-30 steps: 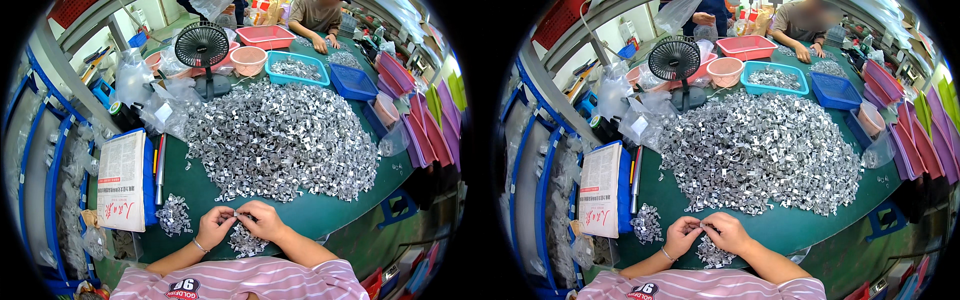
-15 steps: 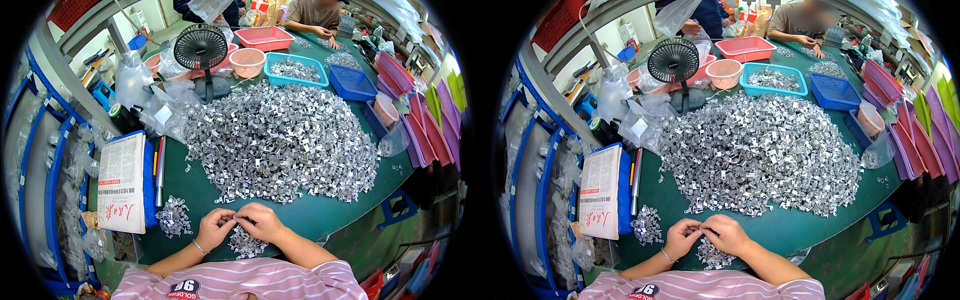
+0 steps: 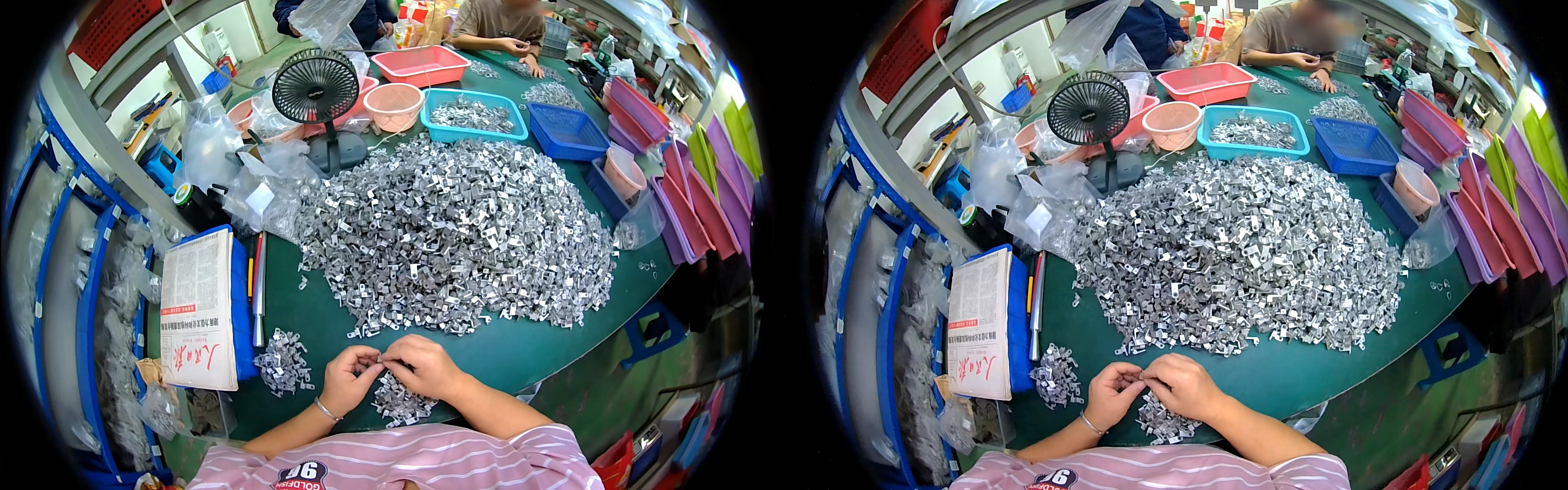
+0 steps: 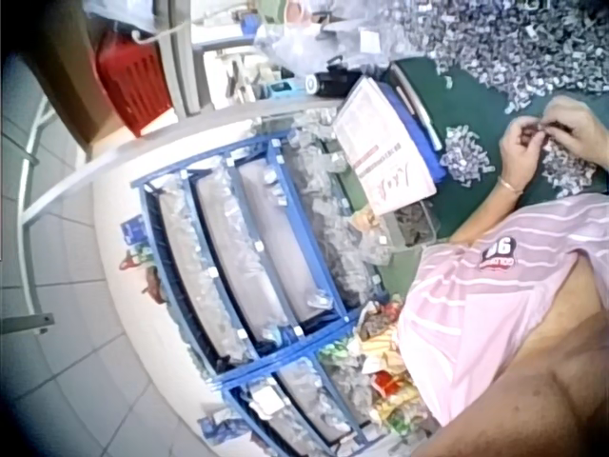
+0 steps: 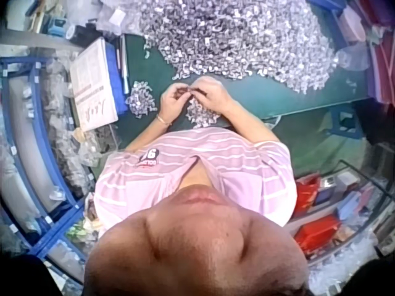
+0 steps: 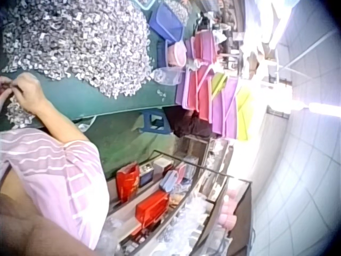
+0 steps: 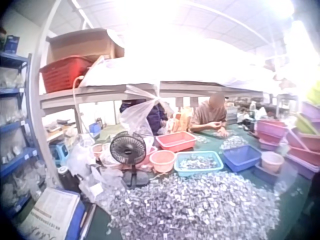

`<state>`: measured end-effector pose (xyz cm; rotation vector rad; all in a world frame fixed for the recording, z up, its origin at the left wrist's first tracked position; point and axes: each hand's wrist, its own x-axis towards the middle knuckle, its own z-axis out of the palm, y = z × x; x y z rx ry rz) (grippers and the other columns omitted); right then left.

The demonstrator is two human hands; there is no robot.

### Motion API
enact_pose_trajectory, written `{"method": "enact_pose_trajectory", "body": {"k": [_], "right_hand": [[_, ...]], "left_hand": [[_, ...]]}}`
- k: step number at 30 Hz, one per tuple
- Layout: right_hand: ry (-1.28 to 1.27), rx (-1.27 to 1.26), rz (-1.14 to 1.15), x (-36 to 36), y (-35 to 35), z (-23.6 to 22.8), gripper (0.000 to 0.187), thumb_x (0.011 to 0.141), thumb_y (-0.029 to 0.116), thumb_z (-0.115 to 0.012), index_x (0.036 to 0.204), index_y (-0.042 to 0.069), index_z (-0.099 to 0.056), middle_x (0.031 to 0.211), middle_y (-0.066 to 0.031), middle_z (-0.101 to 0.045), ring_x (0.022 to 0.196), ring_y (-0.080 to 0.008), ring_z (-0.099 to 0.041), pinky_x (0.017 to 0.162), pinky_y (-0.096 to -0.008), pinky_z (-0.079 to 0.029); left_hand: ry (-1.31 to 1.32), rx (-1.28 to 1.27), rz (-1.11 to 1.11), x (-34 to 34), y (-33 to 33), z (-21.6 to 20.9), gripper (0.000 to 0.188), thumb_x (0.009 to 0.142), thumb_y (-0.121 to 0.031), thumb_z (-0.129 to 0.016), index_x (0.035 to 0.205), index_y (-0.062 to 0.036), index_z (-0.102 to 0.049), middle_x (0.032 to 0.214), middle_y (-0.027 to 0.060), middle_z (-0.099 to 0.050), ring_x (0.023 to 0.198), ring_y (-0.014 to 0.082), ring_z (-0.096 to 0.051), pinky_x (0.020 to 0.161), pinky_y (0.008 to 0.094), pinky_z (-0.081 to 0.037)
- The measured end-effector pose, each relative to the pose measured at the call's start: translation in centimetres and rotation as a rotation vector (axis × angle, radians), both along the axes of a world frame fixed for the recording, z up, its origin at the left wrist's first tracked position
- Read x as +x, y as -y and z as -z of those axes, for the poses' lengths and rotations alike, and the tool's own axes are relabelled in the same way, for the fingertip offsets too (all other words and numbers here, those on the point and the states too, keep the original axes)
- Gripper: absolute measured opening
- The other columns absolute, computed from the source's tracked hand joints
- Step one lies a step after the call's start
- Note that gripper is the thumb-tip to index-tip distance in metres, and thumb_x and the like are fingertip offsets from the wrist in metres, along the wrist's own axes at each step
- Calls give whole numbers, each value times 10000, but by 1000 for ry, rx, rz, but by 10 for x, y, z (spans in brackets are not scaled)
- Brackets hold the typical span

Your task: The person picks up small metal components from a large pile on a green table and sorts them into smaller groups.

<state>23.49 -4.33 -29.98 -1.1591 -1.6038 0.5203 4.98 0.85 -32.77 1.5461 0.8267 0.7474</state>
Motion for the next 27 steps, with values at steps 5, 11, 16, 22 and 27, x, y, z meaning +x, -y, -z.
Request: {"method": "enact_pose_trajectory", "body": {"k": [5,11,16,22,27], "right_hand": [[-33,20,7,0,1,-2,94,775,9,-704,861,33,-676,851,-94,-666,778,-283,-648,702,-373,-522],[-26,-25,-19,3,1,0,106,782,40,-714,876,38,-664,868,-87,-662,820,-281,-643,727,-374,-510],[19,-24,-20,0,0,-1,121,762,31,-721,861,39,-653,861,-90,-661,805,-282,-643,728,-375,-513],[16,3,1,0,0,2,165,731,-32,-729,868,39,-669,859,-103,-678,761,-255,-654,662,-339,-523],[-1,-72,-13,-3,0,-7,158,750,6,-727,891,43,-666,866,-114,-678,777,-285,-658,708,-365,-521]], "left_hand": [[-46,27,27,-1,0,-4,251,842,32,-710,1077,24,-622,972,67,-667,856,105,-649,743,226,-537],[-93,48,25,-2,-1,3,272,839,48,-699,1096,24,-613,967,77,-667,850,113,-654,752,232,-540],[25,-18,-24,0,2,2,292,822,24,-724,1097,-2,-630,943,66,-672,830,101,-649,711,225,-536],[-58,25,2,4,0,-13,281,843,-46,-735,1106,-18,-641,935,37,-679,820,71,-640,703,214,-525],[-77,24,-11,1,0,-9,285,838,-48,-733,1105,-17,-638,944,48,-684,818,84,-648,705,222,-531]]}}
